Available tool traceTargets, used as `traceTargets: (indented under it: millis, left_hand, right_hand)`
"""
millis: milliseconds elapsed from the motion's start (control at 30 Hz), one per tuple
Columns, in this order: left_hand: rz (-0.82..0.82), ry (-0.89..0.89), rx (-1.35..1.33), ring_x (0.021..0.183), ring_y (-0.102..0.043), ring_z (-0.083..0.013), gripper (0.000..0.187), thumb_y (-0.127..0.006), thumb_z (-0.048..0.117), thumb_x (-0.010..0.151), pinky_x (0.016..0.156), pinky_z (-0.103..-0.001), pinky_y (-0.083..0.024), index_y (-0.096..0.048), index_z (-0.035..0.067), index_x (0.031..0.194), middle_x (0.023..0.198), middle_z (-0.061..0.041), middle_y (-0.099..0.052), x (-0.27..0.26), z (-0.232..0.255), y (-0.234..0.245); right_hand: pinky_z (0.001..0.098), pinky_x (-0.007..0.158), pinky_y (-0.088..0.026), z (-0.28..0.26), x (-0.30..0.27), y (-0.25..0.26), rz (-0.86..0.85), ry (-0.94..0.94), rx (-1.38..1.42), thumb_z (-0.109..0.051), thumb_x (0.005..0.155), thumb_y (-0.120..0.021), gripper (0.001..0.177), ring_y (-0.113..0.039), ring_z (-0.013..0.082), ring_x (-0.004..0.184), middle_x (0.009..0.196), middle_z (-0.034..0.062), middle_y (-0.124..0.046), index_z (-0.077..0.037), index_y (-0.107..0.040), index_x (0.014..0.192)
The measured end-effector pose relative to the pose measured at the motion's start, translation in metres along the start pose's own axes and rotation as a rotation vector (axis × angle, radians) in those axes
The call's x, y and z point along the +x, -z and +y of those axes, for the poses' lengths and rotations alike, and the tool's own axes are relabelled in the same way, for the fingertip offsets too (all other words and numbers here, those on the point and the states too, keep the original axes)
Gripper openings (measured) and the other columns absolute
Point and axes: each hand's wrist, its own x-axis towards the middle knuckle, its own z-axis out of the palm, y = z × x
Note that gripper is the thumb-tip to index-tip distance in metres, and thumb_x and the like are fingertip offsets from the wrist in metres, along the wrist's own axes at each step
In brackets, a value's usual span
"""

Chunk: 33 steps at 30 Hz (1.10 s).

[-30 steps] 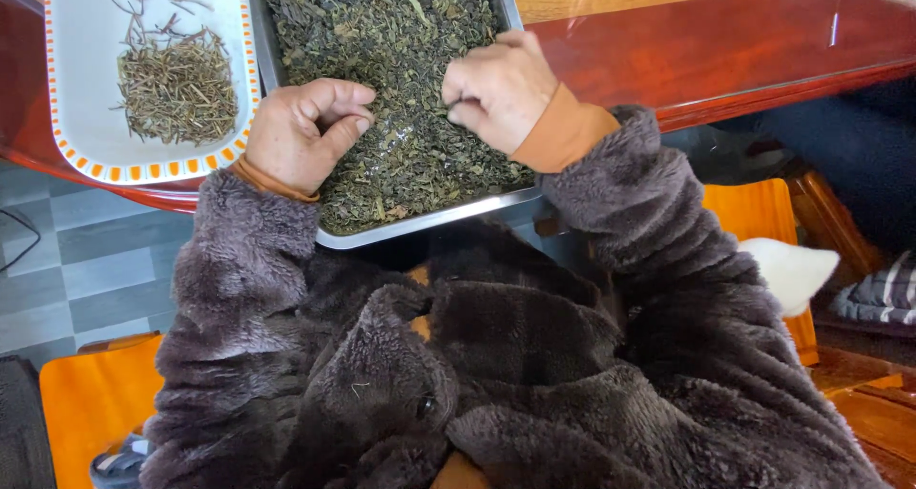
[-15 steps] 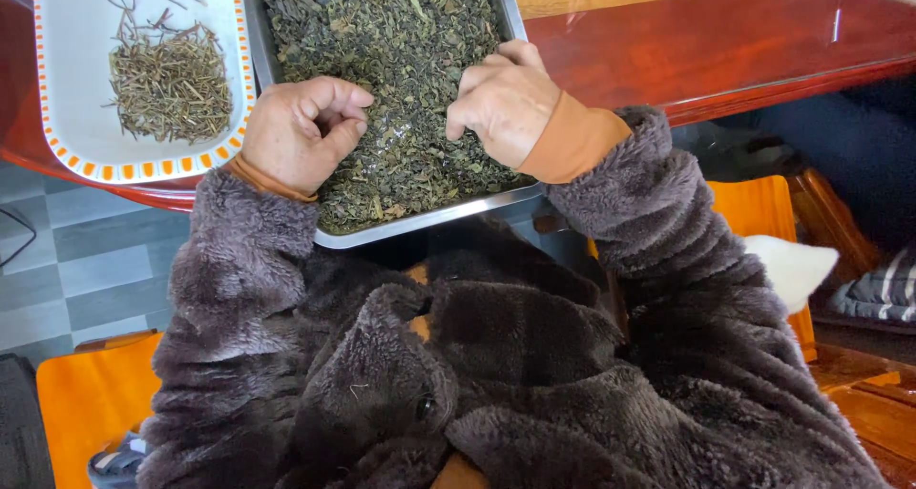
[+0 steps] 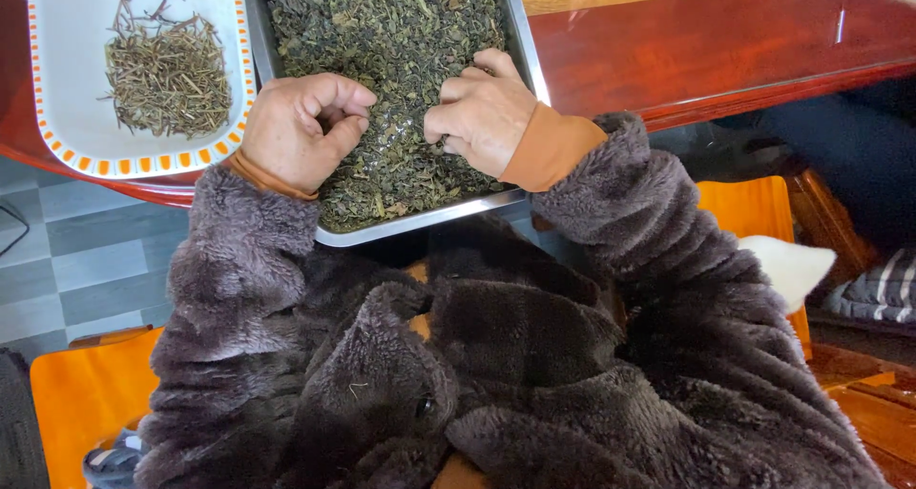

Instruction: Sorting through dried tea leaves in a metal tray to remove stems and debris by hand

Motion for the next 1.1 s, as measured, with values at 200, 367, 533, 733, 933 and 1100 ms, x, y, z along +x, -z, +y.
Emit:
traceTargets:
  millis: [200, 367, 533, 733, 933, 1100]
  left_hand:
    - [0.002, -0.016, -0.006, 0.067, -0.062, -0.0109, 0.014, -0.073, -0.002, 0.095, 0.064, -0.029, -0.055, -0.075, 0.004, 0.108, 0.09, -0.003, -0.074, 0.0, -0.002, -0.001]
    - [0.003, -0.017, 0.017, 0.066, -0.062, -0.0113, 0.014, -0.074, -0.001, 0.095, 0.064, -0.03, -0.055, -0.075, 0.005, 0.107, 0.089, -0.003, -0.075, 0.0, -0.001, -0.001]
    - [-0.008, -0.001, 0.036, 0.065, -0.061, -0.0104, 0.013, -0.075, 0.0, 0.095, 0.064, -0.029, -0.054, -0.076, 0.006, 0.107, 0.088, -0.001, -0.074, 0.001, 0.0, -0.001]
    - [-0.024, 0.014, 0.042, 0.065, -0.06, -0.0093, 0.013, -0.075, 0.002, 0.096, 0.065, -0.028, -0.054, -0.076, 0.008, 0.108, 0.085, 0.001, -0.073, 0.0, -0.003, -0.002]
    - [-0.016, 0.02, 0.043, 0.065, -0.06, -0.0099, 0.012, -0.076, 0.002, 0.095, 0.064, -0.028, -0.053, -0.076, 0.008, 0.105, 0.085, 0.001, -0.073, 0.0, 0.001, -0.001]
    - [-0.022, 0.029, 0.017, 0.069, -0.062, -0.012, 0.012, -0.078, 0.001, 0.096, 0.063, -0.029, -0.054, -0.075, 0.005, 0.107, 0.092, -0.005, -0.074, 0.004, 0.009, 0.002]
  right_hand:
    - [0.0476, 0.114, -0.028, -0.006, 0.012, 0.019, -0.112, -0.204, 0.103, -0.014, 0.094, -0.075, 0.02, -0.068, 0.0187, 0.085, 0.083, -0.0084, -0.07, -0.024, -0.07, 0.078]
    - [0.0472, 0.087, -0.047, 0.007, 0.003, 0.024, 0.136, -0.098, 0.408, 0.001, 0.098, -0.069, 0.015, -0.067, 0.0217, 0.078, 0.085, 0.0023, -0.068, -0.01, -0.061, 0.092]
    - [0.0393, 0.069, -0.052, 0.007, 0.001, 0.026, 0.243, 0.022, 0.406, 0.013, 0.093, -0.059, 0.022, -0.063, 0.0212, 0.063, 0.075, 0.0038, -0.064, -0.008, -0.058, 0.086]
    - [0.0516, 0.106, -0.036, 0.003, -0.004, 0.001, 0.055, -0.066, 0.094, -0.005, 0.081, -0.083, 0.029, -0.062, 0.0196, 0.085, 0.092, -0.0023, -0.063, -0.023, -0.074, 0.101]
    - [0.0514, 0.105, -0.035, 0.0, 0.001, 0.012, -0.015, -0.143, 0.098, -0.01, 0.094, -0.073, 0.014, -0.062, 0.0214, 0.086, 0.087, -0.0059, -0.061, -0.023, -0.067, 0.092]
    - [0.0494, 0.091, -0.049, -0.005, 0.005, 0.027, 0.194, -0.066, 0.436, 0.0, 0.099, -0.067, 0.017, -0.063, 0.0205, 0.074, 0.084, 0.0008, -0.065, -0.011, -0.055, 0.095]
